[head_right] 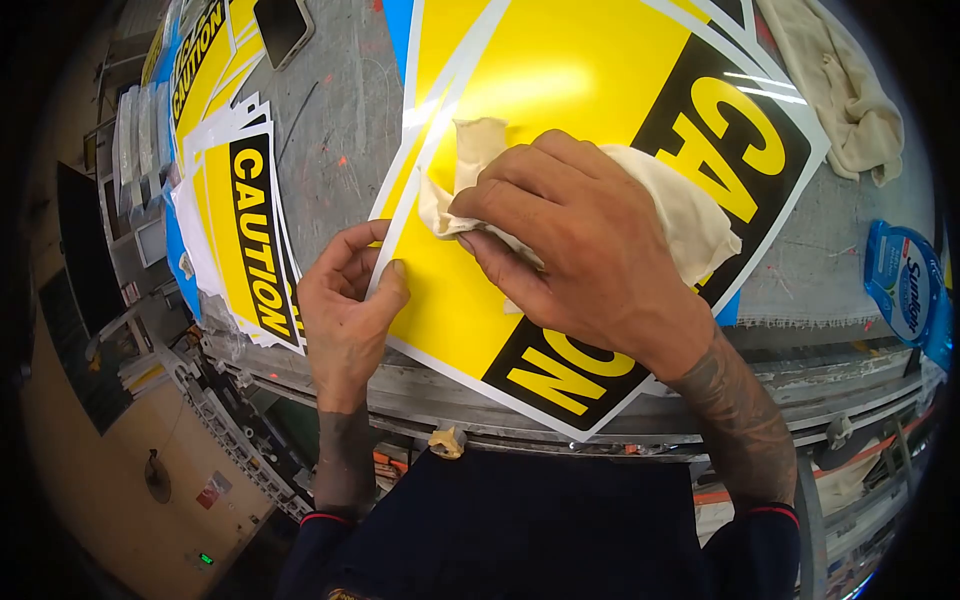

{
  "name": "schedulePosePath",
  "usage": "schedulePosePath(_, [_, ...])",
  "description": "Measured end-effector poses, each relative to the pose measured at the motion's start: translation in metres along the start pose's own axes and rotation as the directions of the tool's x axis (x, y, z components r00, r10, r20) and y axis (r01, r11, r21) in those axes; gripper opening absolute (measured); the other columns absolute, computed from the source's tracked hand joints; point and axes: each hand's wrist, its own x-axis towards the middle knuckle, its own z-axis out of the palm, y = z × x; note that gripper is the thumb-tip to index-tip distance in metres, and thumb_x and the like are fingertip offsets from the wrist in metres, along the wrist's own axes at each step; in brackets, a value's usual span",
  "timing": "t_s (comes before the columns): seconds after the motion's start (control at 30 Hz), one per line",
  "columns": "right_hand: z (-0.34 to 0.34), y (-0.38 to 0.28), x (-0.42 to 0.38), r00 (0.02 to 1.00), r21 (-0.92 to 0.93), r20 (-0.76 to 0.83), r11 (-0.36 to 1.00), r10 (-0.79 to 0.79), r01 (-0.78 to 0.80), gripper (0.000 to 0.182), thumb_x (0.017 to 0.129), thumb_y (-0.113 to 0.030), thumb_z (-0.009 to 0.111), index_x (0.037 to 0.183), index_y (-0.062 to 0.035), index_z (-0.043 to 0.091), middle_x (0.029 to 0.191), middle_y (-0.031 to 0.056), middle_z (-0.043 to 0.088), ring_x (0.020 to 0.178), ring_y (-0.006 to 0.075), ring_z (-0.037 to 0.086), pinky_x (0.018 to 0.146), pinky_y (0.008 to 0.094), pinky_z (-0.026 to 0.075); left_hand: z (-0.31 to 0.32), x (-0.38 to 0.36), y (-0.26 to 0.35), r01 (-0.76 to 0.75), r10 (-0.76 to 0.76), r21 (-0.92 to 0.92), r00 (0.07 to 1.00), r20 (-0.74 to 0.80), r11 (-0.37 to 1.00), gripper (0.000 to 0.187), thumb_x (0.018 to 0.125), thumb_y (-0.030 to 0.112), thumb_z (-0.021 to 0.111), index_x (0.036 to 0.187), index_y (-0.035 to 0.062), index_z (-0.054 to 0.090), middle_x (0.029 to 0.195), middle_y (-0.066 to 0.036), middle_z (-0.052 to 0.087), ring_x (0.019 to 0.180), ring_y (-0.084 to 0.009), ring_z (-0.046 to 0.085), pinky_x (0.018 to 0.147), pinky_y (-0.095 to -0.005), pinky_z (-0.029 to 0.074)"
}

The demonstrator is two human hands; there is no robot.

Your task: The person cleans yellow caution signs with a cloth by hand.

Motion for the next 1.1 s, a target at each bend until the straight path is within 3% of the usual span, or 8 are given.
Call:
schedulePosePath(0.3, [0.000, 0.000, 0.000, 1.000, 0.003, -0.004, 1.000, 0.003, -0.003, 0.023, 0.086, -0.010, 0.086, 0.107, -0.0093, 0.078, 0.105, 0.0057, 0.073, 0.097, 0.0273, 0.069, 0.084, 0.0406, 0.056, 0.002, 0.000, 0.006, -0.010, 0.009, 0.101, 1.000, 0.004, 0.995, 0.042, 0.096, 0.005, 0.072, 0.137, -0.0029, 0.065, 0.112, -0.019, 0.082, 0.103, -0.0187, 0.079, 0.096, -0.0336, 0.060])
schedulePosePath(0.4, [0.001, 0.000, 0.000, 1.000, 0.008, -0.010, 1.000, -0.005, 0.005, 0.022, 0.086, -0.010, 0.086, 0.107, -0.0091, 0.078, 0.105, 0.0058, 0.073, 0.097, 0.0272, 0.069, 0.084, 0.0405, 0.056, 0.002, 0.005, 0.028, 0.026, -0.045, 0.264, 0.997, 0.065, 0.964, 0.048, 0.094, 0.003, 0.071, 0.140, -0.0002, 0.060, 0.110, -0.018, 0.082, 0.103, -0.0194, 0.079, 0.095, -0.0341, 0.060])
schedulePosePath(0.5, [0.000, 0.000, 0.000, 1.000, 0.015, -0.008, 1.000, -0.007, 0.007, 0.022, 0.086, -0.010, 0.086, 0.107, -0.0087, 0.078, 0.104, 0.0060, 0.073, 0.096, 0.0272, 0.068, 0.084, 0.0406, 0.056, 0.003, 0.012, 0.029, -0.061, 0.040, 0.161, 0.991, 0.131, 0.985, 0.058, 0.093, 0.001, 0.069, 0.148, 0.0024, 0.051, 0.111, -0.018, 0.081, 0.105, -0.0209, 0.079, 0.095, -0.0339, 0.060])
schedulePosePath(0.6, [0.000, 0.000, 0.000, 1.000, 0.023, -0.006, 1.000, -0.002, 0.002, 0.022, 0.086, -0.011, 0.086, 0.106, -0.0084, 0.078, 0.103, 0.0062, 0.072, 0.095, 0.0272, 0.068, 0.083, 0.0408, 0.055, 0.007, 0.014, 0.027, -0.028, 0.029, -0.008, 0.990, 0.138, 1.000, 0.065, 0.092, 0.000, 0.068, 0.153, 0.0030, 0.045, 0.116, -0.020, 0.080, 0.108, -0.0215, 0.078, 0.095, -0.0337, 0.060])
schedulePosePath(0.73, [0.001, 0.001, 0.000, 1.000, 0.028, -0.015, 1.000, -0.009, 0.010, 0.022, 0.085, -0.011, 0.086, 0.106, -0.0083, 0.078, 0.101, 0.0061, 0.071, 0.093, 0.0270, 0.067, 0.082, 0.0408, 0.055, 0.017, 0.011, 0.023, -0.078, 0.078, -0.005, 0.994, 0.077, 0.997, 0.070, 0.090, -0.005, 0.069, 0.155, 0.0038, 0.043, 0.118, -0.019, 0.079, 0.111, -0.0211, 0.076, 0.097, -0.0337, 0.060])
schedulePosePath(0.87, [0.001, 0.001, 0.001, 1.000, 0.014, -0.013, 1.000, -0.008, 0.009, 0.022, 0.085, -0.012, 0.086, 0.106, -0.0085, 0.077, 0.101, 0.0059, 0.071, 0.093, 0.0269, 0.067, 0.082, 0.0407, 0.055, 0.013, 0.010, 0.025, 0.006, -0.003, -0.035, 0.996, 0.092, 0.999, 0.072, 0.090, -0.004, 0.071, 0.155, 0.0048, 0.043, 0.119, -0.019, 0.079, 0.111, -0.0208, 0.077, 0.096, -0.0333, 0.061])
schedulePosePath(1.1, [0.000, 0.001, 0.000, 1.000, 0.013, -0.003, 1.000, -0.001, 0.001, 0.022, 0.086, -0.012, 0.086, 0.106, -0.0086, 0.078, 0.102, 0.0056, 0.071, 0.093, 0.0269, 0.067, 0.082, 0.0406, 0.055, 0.016, 0.008, 0.022, -0.056, 0.052, 0.043, 0.996, 0.077, 0.998, 0.071, 0.090, -0.005, 0.068, 0.155, 0.0049, 0.043, 0.119, -0.019, 0.079, 0.109, -0.0216, 0.077, 0.095, -0.0334, 0.061])
